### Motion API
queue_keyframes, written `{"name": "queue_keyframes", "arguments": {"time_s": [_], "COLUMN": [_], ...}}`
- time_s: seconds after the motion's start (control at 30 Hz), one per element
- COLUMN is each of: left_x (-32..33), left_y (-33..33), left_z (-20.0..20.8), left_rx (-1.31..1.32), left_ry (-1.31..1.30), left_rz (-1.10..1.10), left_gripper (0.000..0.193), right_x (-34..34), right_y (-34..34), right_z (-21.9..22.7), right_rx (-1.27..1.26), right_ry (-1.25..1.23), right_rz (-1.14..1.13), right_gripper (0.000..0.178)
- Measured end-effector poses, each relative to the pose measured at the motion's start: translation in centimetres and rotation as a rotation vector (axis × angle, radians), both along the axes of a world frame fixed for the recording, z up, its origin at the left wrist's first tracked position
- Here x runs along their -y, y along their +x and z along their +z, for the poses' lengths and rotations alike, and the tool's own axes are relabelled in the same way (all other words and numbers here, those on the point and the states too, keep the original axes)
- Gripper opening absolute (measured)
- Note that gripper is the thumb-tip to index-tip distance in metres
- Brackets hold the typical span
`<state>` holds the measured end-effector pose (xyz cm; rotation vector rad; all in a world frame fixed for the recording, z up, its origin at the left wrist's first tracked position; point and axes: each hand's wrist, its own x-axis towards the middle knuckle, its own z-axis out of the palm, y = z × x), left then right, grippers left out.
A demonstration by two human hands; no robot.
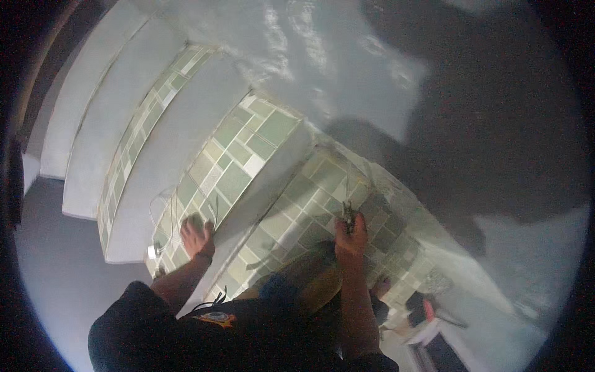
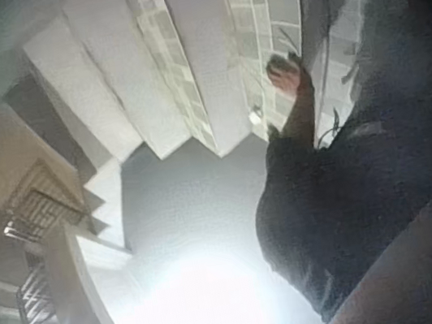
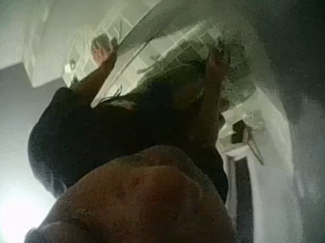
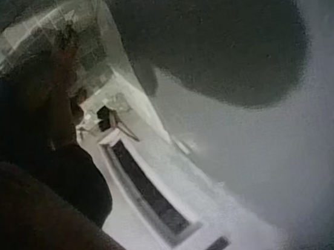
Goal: The person scrapes and peels wallpaper from a tiled stair wall using a scraper and a brush. They remove loose wallpaper pieces by hand and continue scraping along the stair risers.
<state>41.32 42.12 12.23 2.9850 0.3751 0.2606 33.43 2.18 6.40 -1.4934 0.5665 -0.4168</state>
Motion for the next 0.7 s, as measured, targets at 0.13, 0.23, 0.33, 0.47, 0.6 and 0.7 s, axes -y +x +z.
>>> {"name": "queue_keyframes", "arguments": {"time_s": [0.13,0.23,0.33,0.47,0.6,0.7], "left_x": [0.3,-0.2,-1.8,-5.3,-11.5,-17.5], "left_y": [0.0,0.1,0.1,1.1,2.9,3.2], "left_z": [0.1,-0.1,-0.9,-1.9,-0.8,0.2], "left_rx": [-0.058,-0.038,-0.03,-0.041,-0.002,-0.167], "left_ry": [-0.015,0.012,-0.129,-0.251,-0.075,0.025], "left_rz": [0.045,-0.023,-0.084,-0.341,-0.351,-0.317], "left_gripper": [0.067,0.064,0.064,0.072,0.076,0.071], "right_x": [-2.1,-4.2,-5.6,-5.8,-5.8,-7.3], "right_y": [1.1,0.7,-0.2,-0.7,0.3,0.9], "right_z": [-1.5,-3.5,-4.3,-2.3,0.2,0.4], "right_rx": [0.004,0.038,-0.193,-0.246,-0.364,-0.291], "right_ry": [-0.07,-0.03,-0.109,-0.245,-0.298,-0.286], "right_rz": [-0.166,-0.221,-0.183,-0.043,0.096,-0.016], "right_gripper": [0.022,0.028,0.042,0.045,0.046,0.045]}}
